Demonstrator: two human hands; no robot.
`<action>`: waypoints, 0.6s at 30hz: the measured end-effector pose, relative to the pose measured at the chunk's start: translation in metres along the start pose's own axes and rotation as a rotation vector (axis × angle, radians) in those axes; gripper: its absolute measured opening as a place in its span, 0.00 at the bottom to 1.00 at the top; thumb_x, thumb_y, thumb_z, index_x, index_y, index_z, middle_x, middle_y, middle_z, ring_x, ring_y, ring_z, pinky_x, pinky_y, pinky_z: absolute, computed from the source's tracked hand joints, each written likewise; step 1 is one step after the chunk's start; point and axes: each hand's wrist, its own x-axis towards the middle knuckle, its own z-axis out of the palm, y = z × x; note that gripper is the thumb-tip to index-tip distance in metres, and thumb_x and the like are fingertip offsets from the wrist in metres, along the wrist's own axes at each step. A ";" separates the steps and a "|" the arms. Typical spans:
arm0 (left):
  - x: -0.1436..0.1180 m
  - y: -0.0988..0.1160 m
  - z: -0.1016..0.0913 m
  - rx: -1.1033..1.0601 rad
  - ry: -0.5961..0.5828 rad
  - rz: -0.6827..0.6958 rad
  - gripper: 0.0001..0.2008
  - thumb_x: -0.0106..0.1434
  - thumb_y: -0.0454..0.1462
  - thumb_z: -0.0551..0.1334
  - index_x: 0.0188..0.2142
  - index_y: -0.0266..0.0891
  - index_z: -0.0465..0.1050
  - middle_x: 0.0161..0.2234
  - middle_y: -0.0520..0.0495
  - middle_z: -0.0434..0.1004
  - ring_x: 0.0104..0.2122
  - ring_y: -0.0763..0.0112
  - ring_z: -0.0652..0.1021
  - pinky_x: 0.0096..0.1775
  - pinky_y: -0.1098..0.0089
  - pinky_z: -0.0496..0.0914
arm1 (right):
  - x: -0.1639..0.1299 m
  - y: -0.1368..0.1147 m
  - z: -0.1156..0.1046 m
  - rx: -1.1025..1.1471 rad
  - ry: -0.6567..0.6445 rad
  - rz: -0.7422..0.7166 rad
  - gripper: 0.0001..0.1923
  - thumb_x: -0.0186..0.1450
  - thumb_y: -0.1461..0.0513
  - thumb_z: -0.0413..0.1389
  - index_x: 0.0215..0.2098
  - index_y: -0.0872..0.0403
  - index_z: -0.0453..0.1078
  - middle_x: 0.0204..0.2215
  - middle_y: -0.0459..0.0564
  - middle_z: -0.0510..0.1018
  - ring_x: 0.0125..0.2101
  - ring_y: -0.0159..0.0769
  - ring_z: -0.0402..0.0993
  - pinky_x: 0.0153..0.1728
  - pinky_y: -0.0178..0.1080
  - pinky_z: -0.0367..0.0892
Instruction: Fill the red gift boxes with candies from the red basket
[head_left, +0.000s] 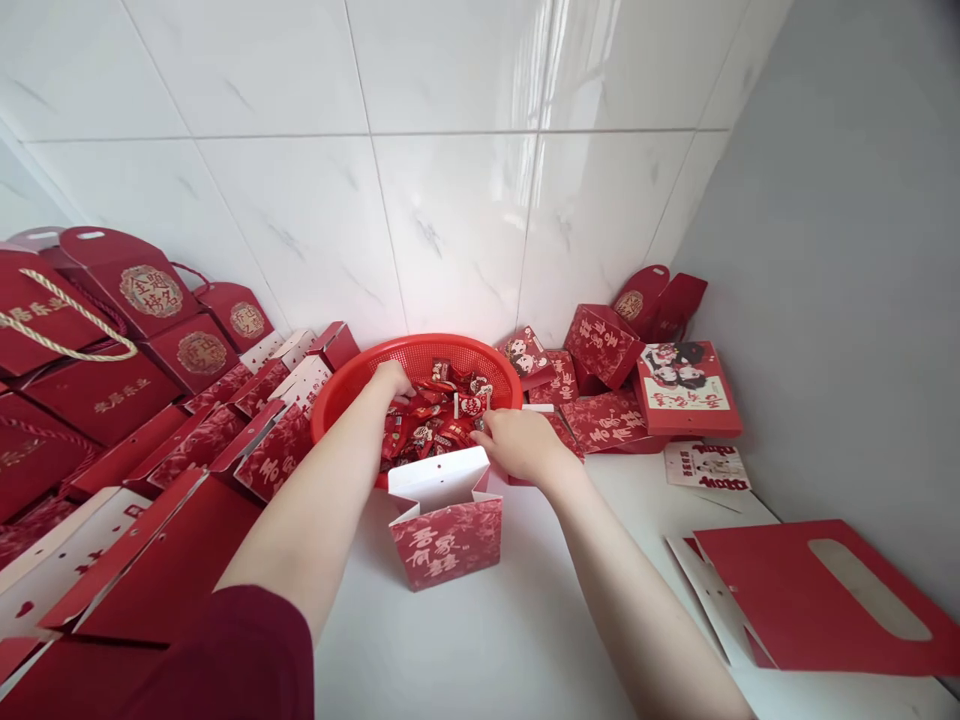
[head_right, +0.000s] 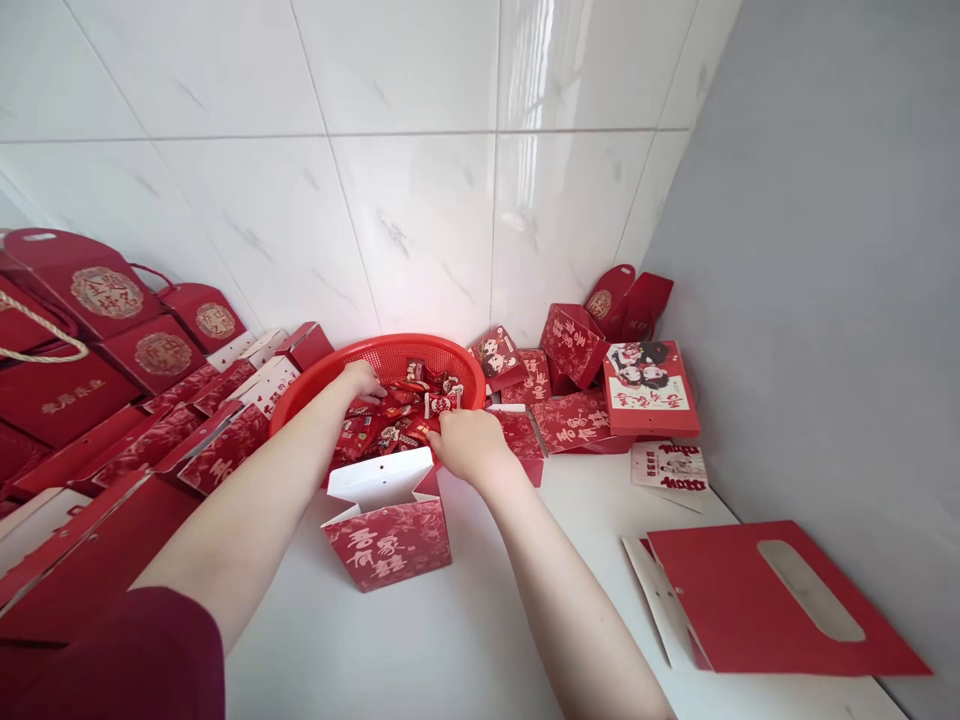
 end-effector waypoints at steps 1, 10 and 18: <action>-0.002 0.001 -0.006 -0.011 -0.008 -0.011 0.17 0.67 0.41 0.61 0.53 0.36 0.69 0.50 0.42 0.73 0.46 0.63 0.77 0.45 0.59 0.75 | 0.000 -0.001 0.000 -0.002 0.003 0.001 0.18 0.71 0.55 0.46 0.40 0.57 0.73 0.39 0.58 0.81 0.41 0.47 0.78 0.34 0.39 0.63; -0.042 0.019 -0.042 -0.060 0.003 0.101 0.16 0.68 0.42 0.60 0.51 0.36 0.71 0.51 0.43 0.73 0.47 0.61 0.76 0.47 0.59 0.74 | 0.000 0.001 0.001 -0.012 0.014 -0.001 0.18 0.72 0.56 0.45 0.40 0.57 0.74 0.39 0.58 0.81 0.40 0.46 0.78 0.36 0.39 0.64; -0.027 0.018 -0.022 0.053 -0.122 0.033 0.17 0.67 0.42 0.61 0.53 0.37 0.69 0.51 0.42 0.72 0.48 0.62 0.76 0.47 0.58 0.74 | -0.003 -0.002 0.002 -0.042 0.002 0.004 0.20 0.73 0.57 0.42 0.41 0.58 0.74 0.41 0.60 0.80 0.42 0.47 0.77 0.39 0.40 0.65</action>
